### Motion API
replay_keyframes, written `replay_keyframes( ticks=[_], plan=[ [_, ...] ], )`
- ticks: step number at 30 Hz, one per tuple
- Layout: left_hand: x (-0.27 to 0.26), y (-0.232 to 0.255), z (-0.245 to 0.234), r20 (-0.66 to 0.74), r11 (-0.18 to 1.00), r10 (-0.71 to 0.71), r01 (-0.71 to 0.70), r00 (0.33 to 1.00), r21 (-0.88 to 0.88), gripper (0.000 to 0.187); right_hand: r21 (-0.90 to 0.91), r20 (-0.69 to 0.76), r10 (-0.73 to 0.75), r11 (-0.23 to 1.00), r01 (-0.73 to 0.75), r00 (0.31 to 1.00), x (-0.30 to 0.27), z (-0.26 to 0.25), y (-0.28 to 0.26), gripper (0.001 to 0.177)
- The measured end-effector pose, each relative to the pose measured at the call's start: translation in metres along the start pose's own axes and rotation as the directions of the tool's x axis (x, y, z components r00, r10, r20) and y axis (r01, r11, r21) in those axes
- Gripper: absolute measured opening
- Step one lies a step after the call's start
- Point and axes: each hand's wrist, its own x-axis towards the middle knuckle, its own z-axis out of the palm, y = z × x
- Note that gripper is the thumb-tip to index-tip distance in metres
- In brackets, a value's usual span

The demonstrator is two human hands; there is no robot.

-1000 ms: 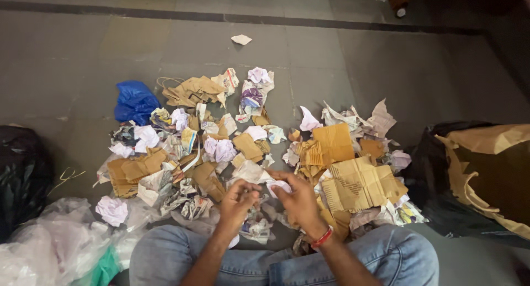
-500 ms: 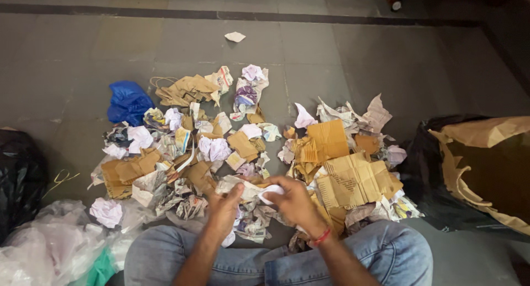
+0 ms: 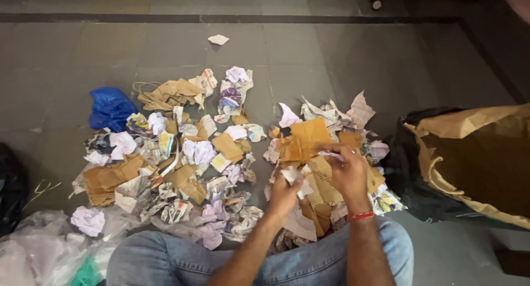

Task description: The person sits on the floor and sorts through a mixed pile of waste, separating cardboard, paper, and plastic bubble wrap. They pick up individual pieces, inspect them, and place them into separate piles or a large bag.

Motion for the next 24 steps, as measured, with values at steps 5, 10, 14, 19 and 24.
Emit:
replay_keyframes(
  ticks=[5, 10, 14, 19, 24],
  plan=[
    [-0.01, -0.011, 0.005, -0.001, 0.904, -0.029, 0.026, 1.0, 0.427, 0.053, -0.048, 0.014, 0.131, 0.99, -0.131, 0.991, -0.001, 0.009, 0.032, 0.024],
    [-0.04, -0.01, -0.043, -0.067, 0.764, 0.18, -0.096, 0.981, 0.638, 0.054, -0.304, 0.04, 0.108, 0.948, -0.09, 0.993, -0.004, 0.031, 0.06, 0.027],
    [-0.052, 0.004, -0.115, 0.015, 0.772, 0.154, -0.13, 0.988, 0.622, 0.029, -0.468, 0.098, 0.136, 0.881, -0.075, 0.986, -0.01, 0.048, 0.067, 0.034],
    [-0.046, 0.032, -0.206, -0.116, 0.719, 0.12, -0.005, 0.986, 0.695, 0.025, -0.504, 0.082, 0.104, 0.862, -0.049, 0.991, -0.013, 0.054, 0.06, 0.032],
    [-0.044, 0.025, -0.28, -0.48, 0.709, 0.335, 0.119, 0.811, 0.695, 0.017, -0.463, 0.058, 0.003, 0.886, 0.025, 0.998, -0.016, 0.052, 0.042, 0.034]
  ],
)
